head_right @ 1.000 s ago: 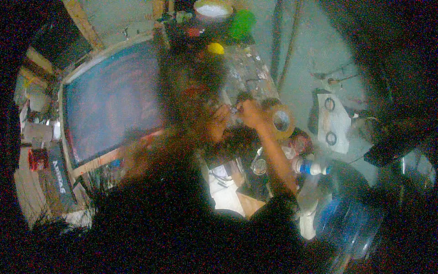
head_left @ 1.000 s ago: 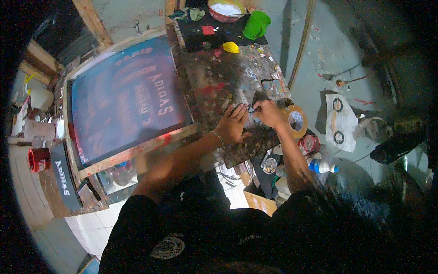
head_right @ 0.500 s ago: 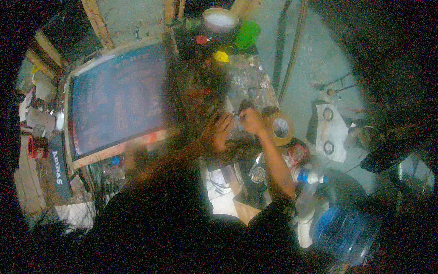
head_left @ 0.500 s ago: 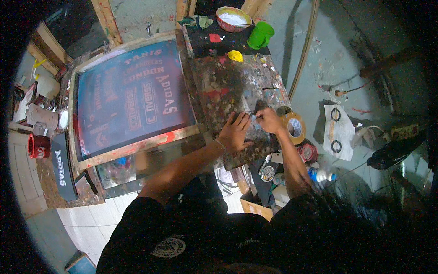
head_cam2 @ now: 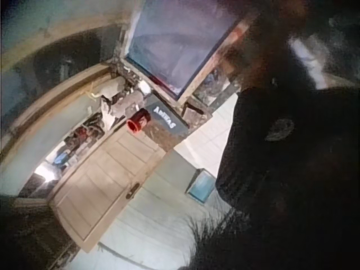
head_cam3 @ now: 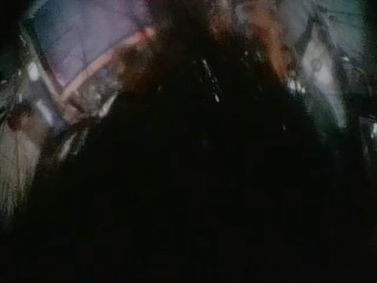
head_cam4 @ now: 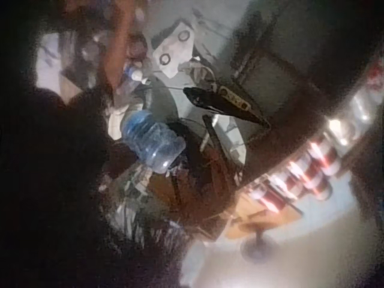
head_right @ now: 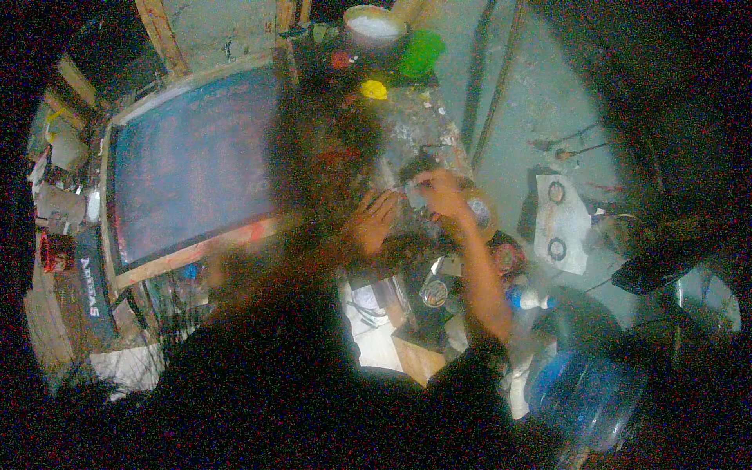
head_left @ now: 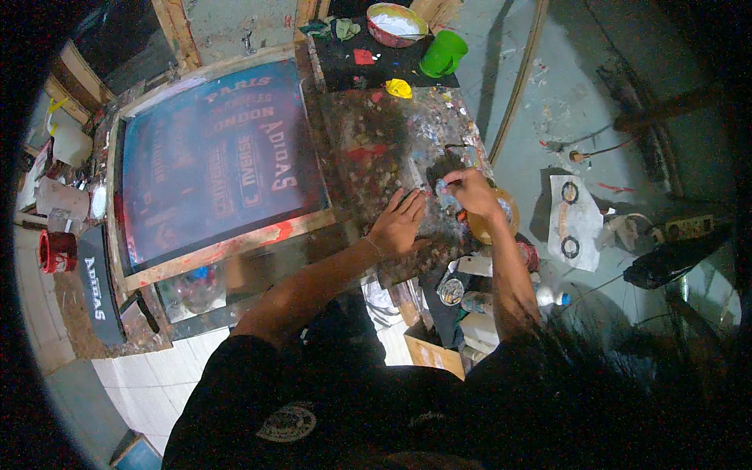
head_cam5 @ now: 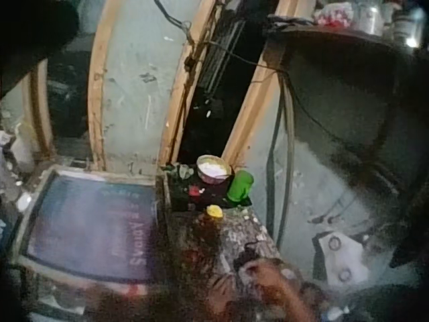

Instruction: The person prepares a screen printing station by applying tape to a screen frame, adding ink from a container with a spatula, and cleaning the printing surface with a cloth.

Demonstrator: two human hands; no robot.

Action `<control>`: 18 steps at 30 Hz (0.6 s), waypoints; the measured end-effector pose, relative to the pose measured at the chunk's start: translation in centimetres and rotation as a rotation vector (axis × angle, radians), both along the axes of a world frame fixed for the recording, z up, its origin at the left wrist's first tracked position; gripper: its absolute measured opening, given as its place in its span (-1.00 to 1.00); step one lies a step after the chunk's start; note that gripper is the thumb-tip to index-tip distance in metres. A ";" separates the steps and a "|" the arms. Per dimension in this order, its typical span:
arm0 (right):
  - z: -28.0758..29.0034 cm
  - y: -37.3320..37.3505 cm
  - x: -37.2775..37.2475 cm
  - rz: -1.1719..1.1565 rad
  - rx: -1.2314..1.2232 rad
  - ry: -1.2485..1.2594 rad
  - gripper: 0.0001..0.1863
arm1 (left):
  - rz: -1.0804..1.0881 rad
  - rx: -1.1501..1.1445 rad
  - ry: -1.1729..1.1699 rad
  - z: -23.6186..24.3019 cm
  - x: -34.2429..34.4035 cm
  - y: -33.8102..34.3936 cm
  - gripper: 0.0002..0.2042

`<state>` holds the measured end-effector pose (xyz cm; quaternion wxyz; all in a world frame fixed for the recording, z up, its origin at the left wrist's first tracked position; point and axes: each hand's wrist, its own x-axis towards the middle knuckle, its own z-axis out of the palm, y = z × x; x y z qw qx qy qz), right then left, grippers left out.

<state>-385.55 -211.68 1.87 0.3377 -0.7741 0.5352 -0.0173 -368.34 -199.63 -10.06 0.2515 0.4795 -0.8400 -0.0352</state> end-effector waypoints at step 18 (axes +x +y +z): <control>-3.1 -0.8 0.6 0.162 -0.029 0.107 -0.80 | -0.038 -0.092 0.189 -0.9 0.5 0.5 -0.18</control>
